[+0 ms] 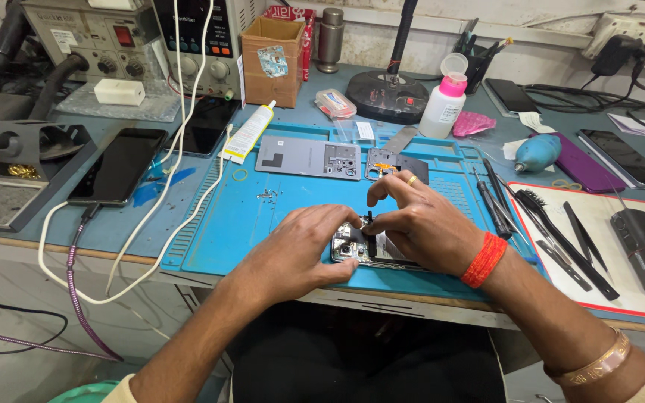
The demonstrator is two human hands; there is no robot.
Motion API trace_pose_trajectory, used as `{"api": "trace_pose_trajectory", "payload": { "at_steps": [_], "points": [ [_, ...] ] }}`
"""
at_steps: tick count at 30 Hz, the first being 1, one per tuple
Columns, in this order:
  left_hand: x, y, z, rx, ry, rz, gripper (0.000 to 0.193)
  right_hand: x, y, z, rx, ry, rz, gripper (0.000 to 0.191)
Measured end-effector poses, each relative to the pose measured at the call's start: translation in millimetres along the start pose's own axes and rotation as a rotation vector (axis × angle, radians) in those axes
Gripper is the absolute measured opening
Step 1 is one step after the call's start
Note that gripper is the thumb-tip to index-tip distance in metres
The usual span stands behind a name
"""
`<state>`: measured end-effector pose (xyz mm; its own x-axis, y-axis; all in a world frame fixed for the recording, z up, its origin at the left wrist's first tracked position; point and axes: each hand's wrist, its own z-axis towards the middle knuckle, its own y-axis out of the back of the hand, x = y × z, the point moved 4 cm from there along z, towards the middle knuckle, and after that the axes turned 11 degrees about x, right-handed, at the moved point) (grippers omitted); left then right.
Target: The person works on a disassembled smartphone on a repair mat, brushing its internal components and repositioning the board and battery, then fits the assembly back into the frame. They power the phone on to view the boot screen, then reopen it and continue handling the internal parts by hand.
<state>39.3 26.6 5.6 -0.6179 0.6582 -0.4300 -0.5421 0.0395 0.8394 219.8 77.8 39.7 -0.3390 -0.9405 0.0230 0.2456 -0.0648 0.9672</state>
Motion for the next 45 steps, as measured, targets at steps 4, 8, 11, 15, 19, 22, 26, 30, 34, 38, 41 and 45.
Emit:
{"api": "trace_pose_trajectory", "payload": {
  "at_steps": [4, 8, 11, 15, 19, 22, 26, 30, 34, 38, 41, 45],
  "points": [
    [1, 0, 0, 0.012, 0.022, -0.006, 0.050, 1, 0, 1, -0.017, 0.018, -0.016, 0.032],
    [0, 0, 0, 0.009, 0.015, -0.003, 0.050, 4, -3, 0, -0.017, 0.010, -0.039, 0.032],
    [1, 0, 0, 0.015, 0.025, -0.004, 0.049, 6, -6, -1, -0.017, -0.023, -0.067, 0.032],
    [1, 0, 0, 0.014, 0.015, -0.001, 0.049, 8, -9, -1, -0.039, -0.046, -0.067, 0.024],
    [0, 1, 1, 0.005, 0.002, 0.002, 0.049, 13, -10, -3, -0.064, -0.070, -0.061, 0.024],
    [1, 0, 1, 0.028, 0.030, -0.007, 0.047, 19, -11, -6, -0.072, -0.088, -0.082, 0.027],
    [1, 1, 0, 0.016, 0.014, -0.010, 0.048, 26, -12, -6, -0.035, -0.090, -0.143, 0.029],
    [1, 0, 0, 0.013, 0.013, -0.002, 0.049, 28, -8, -9, -0.017, -0.084, -0.143, 0.031],
    [2, 1, -1, -0.009, 0.010, -0.002, 0.054, 28, -8, -12, -0.065, -0.150, -0.144, 0.036],
    [3, -1, 1, 0.025, 0.049, -0.004, 0.056, 28, -9, -19, -0.176, -0.240, -0.155, 0.038],
    [3, 0, -1, 0.032, 0.063, -0.006, 0.055, 27, -12, -21, -0.200, -0.259, -0.139, 0.036],
    [1, 1, -1, 0.013, 0.042, 0.001, 0.054, 24, -15, -20, -0.171, -0.259, -0.087, 0.035]
  ]
}}
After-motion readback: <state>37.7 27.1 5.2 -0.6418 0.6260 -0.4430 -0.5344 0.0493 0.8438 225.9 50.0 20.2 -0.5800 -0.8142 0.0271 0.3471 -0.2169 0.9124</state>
